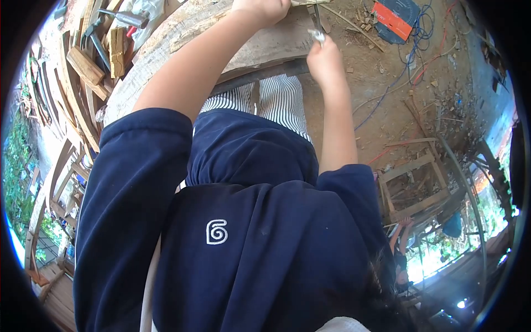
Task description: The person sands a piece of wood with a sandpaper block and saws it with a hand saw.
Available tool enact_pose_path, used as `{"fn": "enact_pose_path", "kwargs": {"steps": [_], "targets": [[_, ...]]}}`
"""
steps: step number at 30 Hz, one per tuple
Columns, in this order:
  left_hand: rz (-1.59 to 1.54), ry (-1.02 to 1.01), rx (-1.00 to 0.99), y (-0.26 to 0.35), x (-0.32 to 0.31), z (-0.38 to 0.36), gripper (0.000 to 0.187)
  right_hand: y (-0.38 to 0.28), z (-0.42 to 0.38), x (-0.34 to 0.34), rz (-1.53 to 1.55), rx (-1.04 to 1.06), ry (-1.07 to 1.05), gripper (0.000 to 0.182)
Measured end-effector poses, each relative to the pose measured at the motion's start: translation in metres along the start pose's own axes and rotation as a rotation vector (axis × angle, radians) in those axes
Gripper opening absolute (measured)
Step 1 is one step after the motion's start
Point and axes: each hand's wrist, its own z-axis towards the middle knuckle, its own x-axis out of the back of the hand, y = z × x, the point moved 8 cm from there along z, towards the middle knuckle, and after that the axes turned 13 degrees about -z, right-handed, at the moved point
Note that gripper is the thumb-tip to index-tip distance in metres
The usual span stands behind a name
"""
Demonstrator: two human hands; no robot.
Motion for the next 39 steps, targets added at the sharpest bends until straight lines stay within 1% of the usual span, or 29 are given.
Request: {"fn": "enact_pose_path", "kwargs": {"steps": [2,4,6,8,9,12,15,16,17,18,20,21,22,24,25,28,29,30,31,32,33,35,37,38,39], "targets": [[-0.043,-0.023,-0.006,-0.004,-0.003,0.004,0.047,0.021,-0.030,-0.003,0.019,-0.038,-0.061,0.025],[-0.097,-0.043,-0.003,-0.001,0.001,0.006,0.047,0.036,-0.050,0.005,0.004,-0.033,-0.043,0.024],[-0.001,-0.066,0.033,0.003,0.008,-0.001,0.047,0.042,-0.051,0.008,-0.012,-0.033,-0.035,0.024],[-0.051,-0.065,0.016,0.002,0.009,-0.001,0.047,0.032,-0.023,0.016,-0.017,-0.056,-0.094,0.024],[-0.095,-0.067,0.003,0.002,0.009,-0.001,0.048,0.030,-0.015,0.013,-0.027,-0.034,-0.081,0.023],[-0.023,-0.074,0.016,0.000,0.003,0.003,0.047,0.023,-0.035,0.000,0.025,-0.063,-0.089,0.022],[-0.080,-0.038,-0.018,-0.008,-0.006,0.006,0.046,0.038,-0.062,0.000,0.022,-0.080,-0.076,0.022],[-0.076,-0.030,-0.022,-0.009,-0.004,0.011,0.046,0.044,-0.062,-0.003,0.035,-0.083,-0.076,0.022],[-0.049,-0.047,-0.011,-0.008,-0.002,0.011,0.046,0.036,-0.059,-0.001,0.067,-0.040,-0.053,0.023],[-0.026,-0.072,0.002,-0.006,-0.004,0.006,0.046,0.031,-0.049,-0.006,0.065,-0.045,-0.060,0.023],[-0.012,-0.069,-0.005,-0.001,-0.002,0.000,0.045,0.000,-0.013,-0.008,0.028,-0.051,-0.046,0.023],[-0.019,-0.061,-0.018,-0.001,-0.002,0.000,0.046,0.000,-0.004,-0.007,0.044,-0.052,0.020,0.023],[-0.018,-0.054,-0.033,-0.002,0.000,0.001,0.046,0.005,-0.004,-0.005,0.048,-0.046,0.024,0.023],[-0.010,-0.059,-0.020,-0.004,-0.001,-0.001,0.046,0.030,-0.030,-0.007,0.098,-0.078,-0.069,0.022],[-0.014,-0.056,-0.014,-0.003,-0.002,0.000,0.045,0.036,-0.057,-0.002,0.080,-0.035,-0.043,0.023],[-0.009,-0.049,-0.004,-0.004,-0.002,0.005,0.045,0.056,-0.080,-0.001,0.020,-0.006,-0.020,0.026],[0.009,-0.064,-0.013,-0.004,-0.005,0.005,0.045,0.045,-0.061,0.004,0.071,-0.083,-0.132,0.026],[0.013,-0.055,-0.024,-0.004,-0.006,0.006,0.045,0.032,-0.031,0.000,0.076,-0.080,-0.119,0.026],[0.028,-0.031,-0.034,-0.006,-0.008,0.008,0.045,0.013,0.005,-0.004,0.034,-0.034,-0.057,0.025],[0.041,-0.015,-0.038,-0.005,-0.006,0.007,0.046,0.002,0.020,-0.002,-0.009,0.008,-0.005,0.024],[0.046,-0.006,-0.042,-0.003,-0.004,0.008,0.046,0.002,0.019,0.000,-0.004,0.013,0.004,0.024],[0.038,-0.025,0.021,0.001,0.002,0.001,0.046,0.008,-0.006,-0.002,0.004,-0.002,-0.028,0.023],[0.039,-0.039,0.016,0.003,0.003,0.002,0.046,0.033,-0.050,0.002,0.026,-0.022,-0.002,0.022],[0.040,-0.052,0.019,0.001,0.001,0.003,0.046,0.031,-0.044,0.007,0.025,-0.013,0.001,0.022],[0.019,-0.038,0.030,-0.004,-0.001,0.004,0.046,0.032,-0.040,0.007,0.041,-0.033,-0.048,0.022]]}}
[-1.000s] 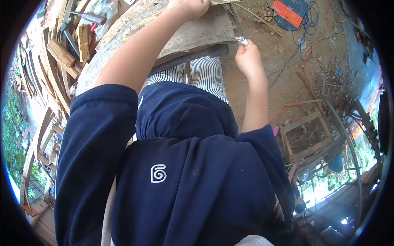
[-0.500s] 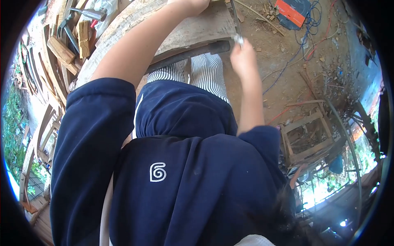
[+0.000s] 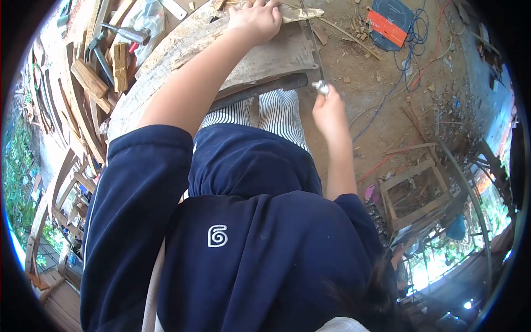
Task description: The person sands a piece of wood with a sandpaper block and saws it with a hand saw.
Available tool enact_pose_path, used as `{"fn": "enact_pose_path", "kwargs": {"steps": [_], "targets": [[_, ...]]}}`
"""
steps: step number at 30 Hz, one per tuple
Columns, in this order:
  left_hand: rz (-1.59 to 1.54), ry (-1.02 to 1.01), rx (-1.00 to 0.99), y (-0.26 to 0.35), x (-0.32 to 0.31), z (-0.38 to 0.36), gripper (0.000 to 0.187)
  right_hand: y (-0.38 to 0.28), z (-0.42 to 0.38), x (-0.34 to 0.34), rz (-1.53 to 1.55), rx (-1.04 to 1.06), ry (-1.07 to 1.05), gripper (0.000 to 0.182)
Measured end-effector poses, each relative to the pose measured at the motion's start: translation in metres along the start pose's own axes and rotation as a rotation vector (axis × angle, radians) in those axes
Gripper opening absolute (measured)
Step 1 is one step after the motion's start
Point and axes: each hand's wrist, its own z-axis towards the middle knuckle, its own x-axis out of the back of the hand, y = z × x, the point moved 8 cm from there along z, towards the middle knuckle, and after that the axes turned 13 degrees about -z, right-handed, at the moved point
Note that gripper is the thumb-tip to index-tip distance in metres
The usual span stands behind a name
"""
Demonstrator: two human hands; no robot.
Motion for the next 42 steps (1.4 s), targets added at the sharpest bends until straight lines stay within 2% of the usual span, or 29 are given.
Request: {"fn": "enact_pose_path", "kwargs": {"steps": [1,3,5,8,11,15,18,21,24,27,31,33,34,36,38,41,42], "targets": [[-0.002,-0.007,0.000,-0.003,-0.002,-0.002,0.046,0.001,0.000,0.000,0.015,-0.031,-0.051,0.022],[0.008,0.029,-0.042,0.001,0.000,-0.002,0.047,-0.026,0.047,-0.001,-0.006,0.038,-0.013,0.023],[0.010,0.023,-0.034,0.007,0.004,-0.005,0.047,-0.037,0.062,-0.001,-0.083,0.080,0.050,0.023],[0.028,0.015,-0.035,-0.007,-0.008,0.004,0.049,0.002,0.006,-0.005,-0.007,0.032,-0.015,0.023],[0.102,-0.019,-0.049,-0.008,-0.013,0.002,0.049,0.010,-0.007,0.005,-0.026,-0.027,-0.076,0.022],[0.034,-0.017,-0.030,-0.004,-0.007,0.004,0.048,-0.037,0.069,-0.004,-0.063,0.060,0.003,0.026],[0.009,-0.015,-0.036,-0.007,-0.010,0.002,0.047,-0.015,0.036,-0.004,-0.025,0.010,-0.111,0.027],[0.015,-0.003,-0.034,-0.008,-0.010,0.005,0.048,0.028,-0.009,-0.002,-0.080,-0.016,-0.046,0.028],[0.029,-0.018,-0.034,-0.007,-0.011,0.004,0.048,-0.002,0.019,0.001,-0.057,0.007,-0.109,0.027],[0.000,-0.011,-0.034,-0.007,-0.011,0.006,0.049,-0.026,0.058,0.002,-0.038,0.051,-0.079,0.025],[0.060,-0.047,-0.028,-0.008,-0.015,0.006,0.048,-0.001,0.014,0.006,0.006,0.064,-0.077,0.022],[0.085,-0.002,-0.038,-0.008,-0.013,0.005,0.047,0.028,-0.007,0.003,-0.076,-0.012,-0.056,0.021],[0.088,-0.013,-0.031,-0.010,-0.013,0.002,0.047,0.024,-0.001,0.006,-0.052,-0.019,-0.117,0.023],[-0.150,0.017,-0.070,0.001,-0.001,0.003,0.046,0.015,0.024,0.002,-0.036,-0.003,-0.084,0.024],[-0.145,0.021,-0.093,0.002,0.000,0.004,0.046,0.009,0.037,0.002,-0.018,0.009,-0.074,0.026],[-0.196,-0.012,-0.093,0.000,-0.001,0.001,0.047,0.007,0.003,-0.006,-0.001,-0.011,-0.105,0.030],[-0.134,-0.014,-0.074,0.001,-0.001,0.001,0.047,0.028,-0.014,-0.015,0.021,-0.014,-0.079,0.034]]}}
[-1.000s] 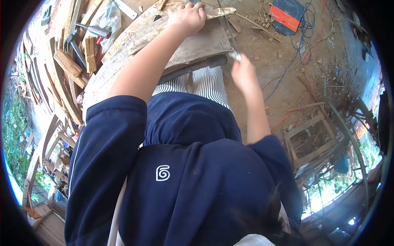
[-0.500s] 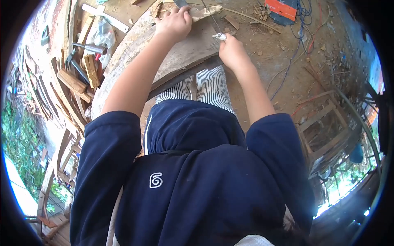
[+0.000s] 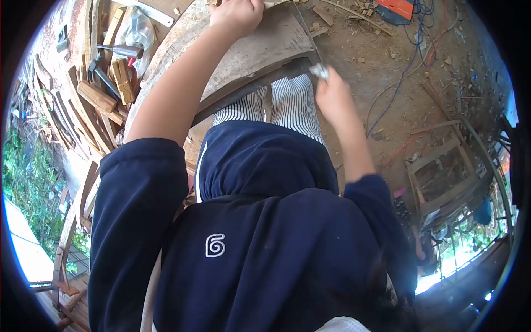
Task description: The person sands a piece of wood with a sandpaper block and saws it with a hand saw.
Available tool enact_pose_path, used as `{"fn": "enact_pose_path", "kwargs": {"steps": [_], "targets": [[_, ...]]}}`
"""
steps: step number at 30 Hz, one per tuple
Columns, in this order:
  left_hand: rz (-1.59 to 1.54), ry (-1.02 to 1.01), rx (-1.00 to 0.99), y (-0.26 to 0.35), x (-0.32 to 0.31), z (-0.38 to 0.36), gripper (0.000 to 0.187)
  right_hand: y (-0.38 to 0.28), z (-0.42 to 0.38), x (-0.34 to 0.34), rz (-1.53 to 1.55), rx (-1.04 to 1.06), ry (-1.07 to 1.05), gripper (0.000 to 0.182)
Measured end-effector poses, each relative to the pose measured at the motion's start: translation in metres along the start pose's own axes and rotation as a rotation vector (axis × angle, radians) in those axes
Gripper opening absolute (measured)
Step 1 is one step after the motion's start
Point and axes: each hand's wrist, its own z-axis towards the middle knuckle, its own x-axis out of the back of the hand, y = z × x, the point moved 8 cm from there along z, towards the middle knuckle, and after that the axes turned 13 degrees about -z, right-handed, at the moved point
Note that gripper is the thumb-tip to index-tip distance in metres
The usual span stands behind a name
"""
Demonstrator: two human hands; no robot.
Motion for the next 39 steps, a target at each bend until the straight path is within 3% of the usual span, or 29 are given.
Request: {"fn": "enact_pose_path", "kwargs": {"steps": [3,6,9,12,14,19,21,23,27,31,37,39], "targets": [[0.192,-0.034,0.104,-0.001,0.000,-0.001,0.047,0.022,-0.025,0.001,0.010,-0.039,-0.053,0.037],[0.017,0.034,-0.046,-0.011,-0.009,0.008,0.047,-0.034,0.028,0.008,0.056,0.084,0.051,0.030],[0.065,0.062,-0.031,-0.011,-0.005,0.009,0.047,-0.059,0.065,0.010,0.033,0.005,0.043,0.024],[0.039,-0.007,0.029,0.007,0.001,0.001,0.047,-0.032,0.015,0.013,0.054,-0.057,-0.071,0.026],[0.242,-0.056,0.149,0.007,0.003,0.000,0.047,-0.026,0.000,0.018,-0.002,-0.069,-0.077,0.026],[0.014,0.032,0.016,-0.005,-0.004,0.003,0.047,-0.061,0.059,0.021,-0.011,-0.011,-0.003,0.022],[-0.040,0.050,-0.018,-0.011,-0.005,0.005,0.046,-0.062,0.053,0.024,-0.011,-0.026,-0.022,0.024],[0.202,0.025,0.019,-0.011,-0.008,0.005,0.048,-0.049,0.025,0.021,0.020,-0.055,-0.039,0.026],[0.101,-0.030,0.060,-0.006,-0.003,0.002,0.047,-0.025,-0.005,0.017,0.031,-0.012,0.007,0.026],[0.175,0.020,0.054,-0.005,-0.003,0.002,0.046,-0.077,0.083,0.024,-0.020,-0.005,0.063,0.023],[0.151,-0.001,0.087,-0.006,-0.002,0.003,0.044,-0.019,0.006,0.007,0.041,0.029,0.142,0.023],[0.101,-0.023,0.084,-0.001,0.004,0.000,0.043,-0.025,0.007,0.022,-0.005,-0.030,0.031,0.024]]}}
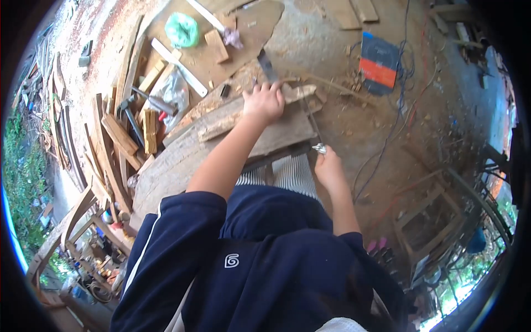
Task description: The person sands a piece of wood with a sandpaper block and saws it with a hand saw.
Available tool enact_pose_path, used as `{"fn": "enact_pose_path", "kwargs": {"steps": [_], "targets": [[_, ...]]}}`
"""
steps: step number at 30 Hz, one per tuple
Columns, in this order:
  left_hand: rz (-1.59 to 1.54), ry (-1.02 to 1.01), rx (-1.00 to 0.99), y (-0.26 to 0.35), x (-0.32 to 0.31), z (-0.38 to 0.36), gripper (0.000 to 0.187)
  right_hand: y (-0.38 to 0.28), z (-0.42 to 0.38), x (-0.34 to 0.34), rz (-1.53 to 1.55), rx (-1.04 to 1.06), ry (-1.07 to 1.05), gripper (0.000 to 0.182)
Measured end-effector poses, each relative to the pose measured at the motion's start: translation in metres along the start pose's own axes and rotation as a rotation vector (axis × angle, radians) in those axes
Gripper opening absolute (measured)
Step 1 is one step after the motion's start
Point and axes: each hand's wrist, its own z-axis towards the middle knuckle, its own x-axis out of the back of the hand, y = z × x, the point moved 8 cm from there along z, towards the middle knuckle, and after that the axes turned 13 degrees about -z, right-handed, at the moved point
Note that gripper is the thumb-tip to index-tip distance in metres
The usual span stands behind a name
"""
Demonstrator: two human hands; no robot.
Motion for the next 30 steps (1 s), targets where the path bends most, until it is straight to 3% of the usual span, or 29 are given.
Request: {"fn": "enact_pose_path", "kwargs": {"steps": [4,10,14,20,25,27,30], "targets": [[0.012,0.068,-0.023,0.003,0.006,-0.004,0.040,-0.041,0.065,-0.005,0.000,0.089,0.035,0.025],[-0.053,0.051,-0.005,0.002,0.008,-0.002,0.041,-0.018,0.000,0.008,0.016,0.058,-0.014,0.024],[-0.049,0.052,-0.008,0.001,0.006,-0.003,0.042,-0.032,0.046,0.007,0.024,0.042,-0.033,0.024],[-0.047,0.085,-0.008,0.000,0.009,-0.001,0.042,-0.001,-0.001,-0.008,0.010,0.086,-0.013,0.024],[-0.071,0.031,0.011,0.000,0.006,-0.004,0.042,-0.052,0.066,0.002,0.034,0.075,-0.050,0.025],[-0.057,0.084,-0.013,0.000,0.006,-0.002,0.041,-0.056,0.084,-0.007,0.016,0.117,0.055,0.026],[-0.034,0.118,-0.035,-0.002,0.006,-0.001,0.039,-0.021,0.021,-0.002,0.019,0.076,-0.040,0.026]]}}
